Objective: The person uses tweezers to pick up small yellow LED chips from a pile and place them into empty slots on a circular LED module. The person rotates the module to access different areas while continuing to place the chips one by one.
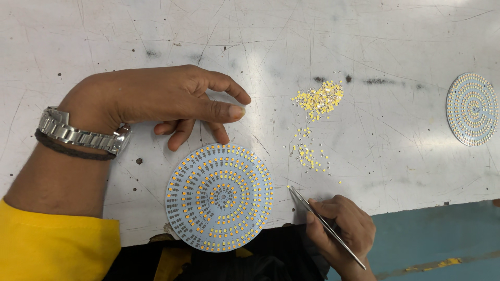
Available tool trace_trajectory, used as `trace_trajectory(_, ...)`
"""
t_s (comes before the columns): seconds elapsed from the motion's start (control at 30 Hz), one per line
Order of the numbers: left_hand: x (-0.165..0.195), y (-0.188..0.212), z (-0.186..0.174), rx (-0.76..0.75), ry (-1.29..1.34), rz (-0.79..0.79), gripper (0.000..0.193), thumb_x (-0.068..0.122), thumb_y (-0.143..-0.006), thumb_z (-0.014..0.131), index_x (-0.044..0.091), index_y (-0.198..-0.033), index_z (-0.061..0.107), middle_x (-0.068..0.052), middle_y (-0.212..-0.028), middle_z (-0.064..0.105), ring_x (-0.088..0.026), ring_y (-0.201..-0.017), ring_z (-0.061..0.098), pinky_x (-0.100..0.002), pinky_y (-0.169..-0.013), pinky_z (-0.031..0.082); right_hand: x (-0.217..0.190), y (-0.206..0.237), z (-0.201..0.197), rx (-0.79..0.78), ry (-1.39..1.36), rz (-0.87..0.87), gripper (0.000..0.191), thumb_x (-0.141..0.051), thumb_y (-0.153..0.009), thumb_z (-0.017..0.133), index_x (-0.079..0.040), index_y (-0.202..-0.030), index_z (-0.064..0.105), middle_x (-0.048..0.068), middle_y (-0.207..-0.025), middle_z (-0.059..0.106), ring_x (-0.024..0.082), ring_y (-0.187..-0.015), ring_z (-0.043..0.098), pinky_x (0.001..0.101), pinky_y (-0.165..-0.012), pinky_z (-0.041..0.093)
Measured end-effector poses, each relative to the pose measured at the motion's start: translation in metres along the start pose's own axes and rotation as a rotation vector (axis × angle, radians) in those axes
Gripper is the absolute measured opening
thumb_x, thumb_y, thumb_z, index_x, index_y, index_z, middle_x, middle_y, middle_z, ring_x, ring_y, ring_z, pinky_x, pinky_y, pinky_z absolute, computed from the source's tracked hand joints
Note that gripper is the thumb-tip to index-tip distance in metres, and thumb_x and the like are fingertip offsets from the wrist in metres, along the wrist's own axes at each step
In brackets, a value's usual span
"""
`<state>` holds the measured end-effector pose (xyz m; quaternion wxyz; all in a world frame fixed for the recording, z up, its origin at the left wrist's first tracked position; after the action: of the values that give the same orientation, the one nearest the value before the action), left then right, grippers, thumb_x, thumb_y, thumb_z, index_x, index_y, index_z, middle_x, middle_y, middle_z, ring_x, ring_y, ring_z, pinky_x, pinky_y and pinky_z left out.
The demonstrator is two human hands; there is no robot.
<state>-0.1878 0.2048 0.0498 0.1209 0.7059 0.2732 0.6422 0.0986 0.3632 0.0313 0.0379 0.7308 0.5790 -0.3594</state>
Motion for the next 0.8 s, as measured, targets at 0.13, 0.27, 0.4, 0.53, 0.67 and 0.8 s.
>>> trace_trajectory(0.13, -0.001, 0.001, -0.001, -0.018, -0.011, 0.03, 0.082, 0.066, -0.07, 0.066, 0.015, -0.134, 0.063, -0.014, -0.084, 0.081, -0.011, -0.028, 0.058, -0.022, -0.026, 0.038, 0.0, 0.001, 0.001, -0.012, -0.025, -0.013, 0.019, -0.014, -0.079, 0.079, -0.001, -0.079, 0.065, 0.007, -0.067, 0.067, 0.011, -0.051, 0.059, 0.0237, -0.046, 0.041)
trace_trajectory(0.27, -0.004, -0.001, -0.002, -0.041, -0.037, 0.082, 0.078, 0.066, -0.072, 0.063, 0.014, -0.13, 0.063, -0.012, -0.086, 0.084, -0.011, -0.032, 0.062, -0.023, -0.028, 0.041, -0.005, 0.002, 0.0, -0.007, -0.02, 0.012, 0.015, -0.011, -0.079, 0.077, 0.0, -0.084, 0.068, 0.008, -0.067, 0.064, 0.013, -0.053, 0.057, 0.0252, -0.05, 0.04)
trace_trajectory(0.4, -0.006, 0.001, -0.005, -0.04, -0.053, 0.106, 0.076, 0.066, -0.072, 0.062, 0.016, -0.129, 0.063, -0.013, -0.087, 0.085, -0.01, -0.035, 0.063, -0.022, -0.03, 0.042, -0.016, 0.0, 0.013, -0.054, -0.102, 0.068, 0.015, -0.01, -0.078, 0.076, 0.0, -0.087, 0.069, 0.006, -0.065, 0.063, 0.013, -0.051, 0.057, 0.0247, -0.049, 0.041)
trace_trajectory(0.53, -0.007, 0.001, 0.0, -0.031, -0.079, 0.109, 0.078, 0.07, -0.07, 0.062, 0.017, -0.127, 0.067, -0.013, -0.086, 0.084, -0.011, -0.037, 0.064, -0.022, -0.032, 0.038, -0.031, -0.008, 0.032, -0.196, -0.16, 0.066, 0.017, -0.011, -0.072, 0.077, -0.001, -0.084, 0.071, 0.005, -0.061, 0.062, 0.012, -0.048, 0.059, 0.0249, -0.047, 0.043)
trace_trajectory(0.67, -0.007, -0.005, 0.01, -0.059, -0.106, 0.138, 0.084, 0.077, -0.066, 0.062, 0.019, -0.126, 0.066, -0.011, -0.085, 0.081, -0.013, -0.036, 0.067, -0.023, -0.031, 0.04, -0.041, -0.023, 0.041, -0.332, -0.239, -0.074, 0.018, -0.012, -0.073, 0.078, -0.001, -0.084, 0.069, 0.007, -0.07, 0.067, 0.014, -0.056, 0.066, 0.0249, -0.052, 0.05)
trace_trajectory(0.8, -0.01, -0.009, 0.012, -0.064, -0.103, 0.151, 0.083, 0.077, -0.066, 0.064, 0.018, -0.125, 0.067, -0.013, -0.084, 0.081, -0.014, -0.035, 0.068, -0.022, -0.03, 0.04, -0.044, -0.031, 0.043, -0.41, -0.261, -0.071, 0.018, -0.013, -0.072, 0.08, -0.002, -0.082, 0.07, 0.006, -0.067, 0.068, 0.014, -0.054, 0.067, 0.0253, -0.05, 0.05)
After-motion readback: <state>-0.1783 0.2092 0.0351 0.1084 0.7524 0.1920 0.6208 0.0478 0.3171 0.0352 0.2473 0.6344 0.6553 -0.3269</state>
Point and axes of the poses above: each hand's wrist, its own y-axis away from the middle knuckle, its own z-axis out of the palm, x = y × z, the point moved 5 cm from there along -y, towards the middle knuckle
